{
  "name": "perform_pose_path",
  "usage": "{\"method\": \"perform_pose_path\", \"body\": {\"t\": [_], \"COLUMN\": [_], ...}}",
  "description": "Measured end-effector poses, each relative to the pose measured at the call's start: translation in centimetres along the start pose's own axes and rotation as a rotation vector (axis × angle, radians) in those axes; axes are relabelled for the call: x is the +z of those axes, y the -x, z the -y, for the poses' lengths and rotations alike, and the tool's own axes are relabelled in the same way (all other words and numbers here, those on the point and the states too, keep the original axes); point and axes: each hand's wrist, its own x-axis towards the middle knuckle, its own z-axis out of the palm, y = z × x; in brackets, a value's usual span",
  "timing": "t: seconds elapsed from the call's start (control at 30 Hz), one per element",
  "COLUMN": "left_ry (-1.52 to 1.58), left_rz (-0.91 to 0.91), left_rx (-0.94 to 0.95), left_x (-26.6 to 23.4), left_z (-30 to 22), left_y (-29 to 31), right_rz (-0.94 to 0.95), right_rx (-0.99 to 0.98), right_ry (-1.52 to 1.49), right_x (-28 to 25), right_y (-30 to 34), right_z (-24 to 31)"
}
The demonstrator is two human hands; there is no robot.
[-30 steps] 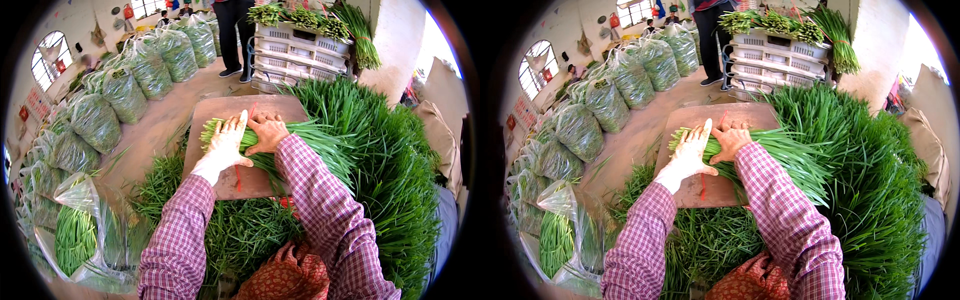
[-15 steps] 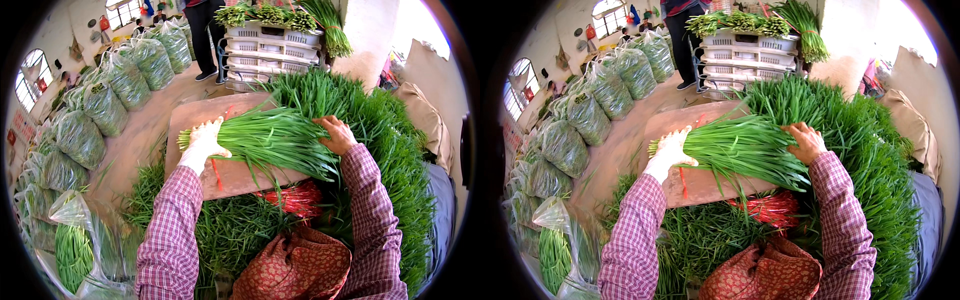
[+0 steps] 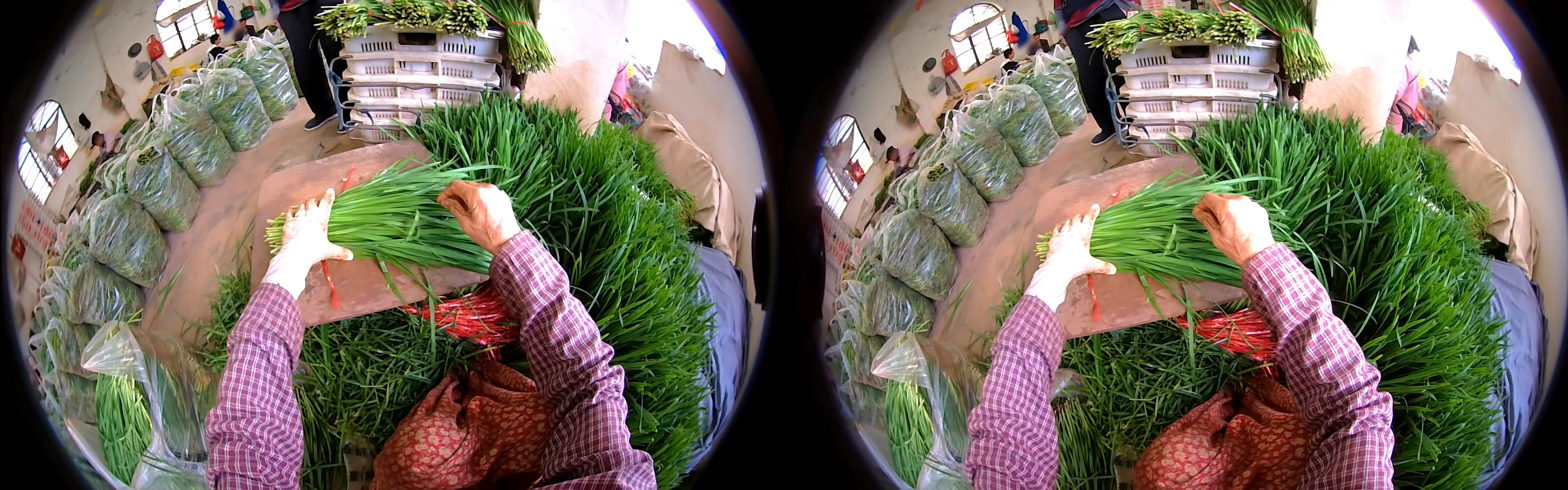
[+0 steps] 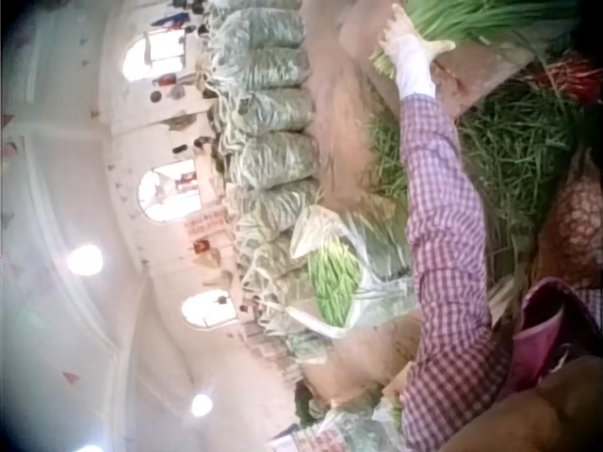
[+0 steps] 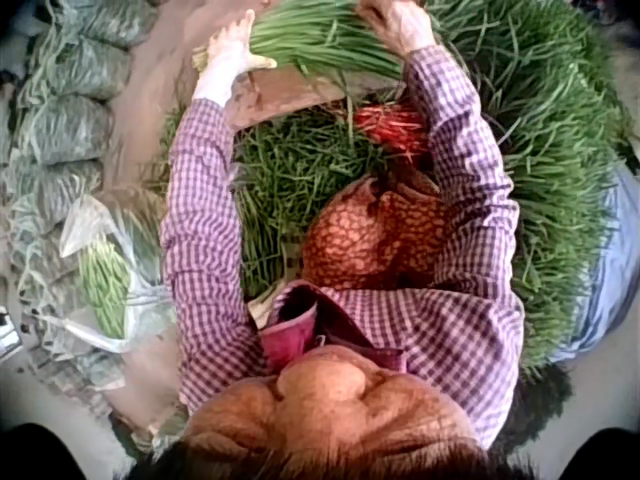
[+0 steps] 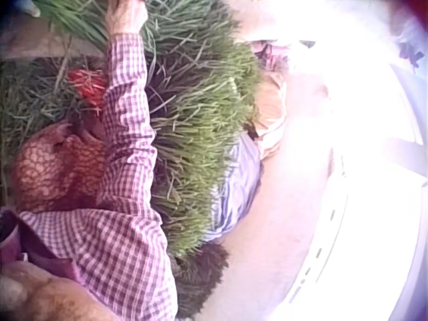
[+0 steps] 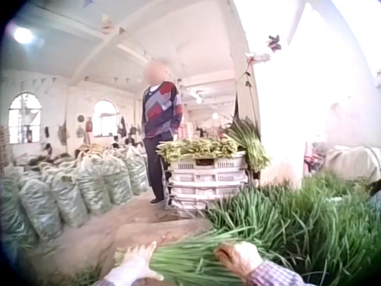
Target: The person gathers bunches of green vegetables by hand from a pile, aligns the stems, and ties them together with red string on a small wooden board.
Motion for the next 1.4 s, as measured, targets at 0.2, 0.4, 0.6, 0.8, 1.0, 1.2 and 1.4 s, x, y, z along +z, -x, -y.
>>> {"method": "perform_pose_path", "body": {"t": [0.2, 0.4, 0.6, 0.8, 1.0, 1.2, 1.4], "left_ry": [-0.038, -0.015, 0.039, 0.005, 0.015, 0.009, 0.029], "left_rz": [0.000, 0.010, 0.007, -0.013, 0.020, 0.015, 0.044], "left_rx": [-0.013, -0.014, -0.015, -0.023, -0.041, -0.023, -0.029], "left_x": [0.3, 0.4, 0.3, 0.6, 0.2, 0.2, 0.0], "left_z": [0.2, 0.0, 0.2, 0.1, 0.0, 0.1, -0.5], "left_y": [-0.3, -0.6, -0.6, -0.6, -0.5, -0.6, -0.8], "right_rz": [0.075, 0.004, 0.088, 0.124, 0.044, -0.121, -0.204], "right_rx": [0.168, 0.116, 0.198, 0.308, 0.283, 0.074, 0.246], "right_ry": [0.210, 0.240, 0.150, 0.019, 0.027, 0.298, 0.480], "right_x": [2.0, 2.3, 2.8, 3.3, 3.8, 3.2, -2.3], "right_y": [1.9, 2.3, 2.5, 1.8, 2.3, 2.6, 4.5], "right_z": [-3.4, -3.4, -3.0, -2.6, -3.4, -5.0, -9.4]}}
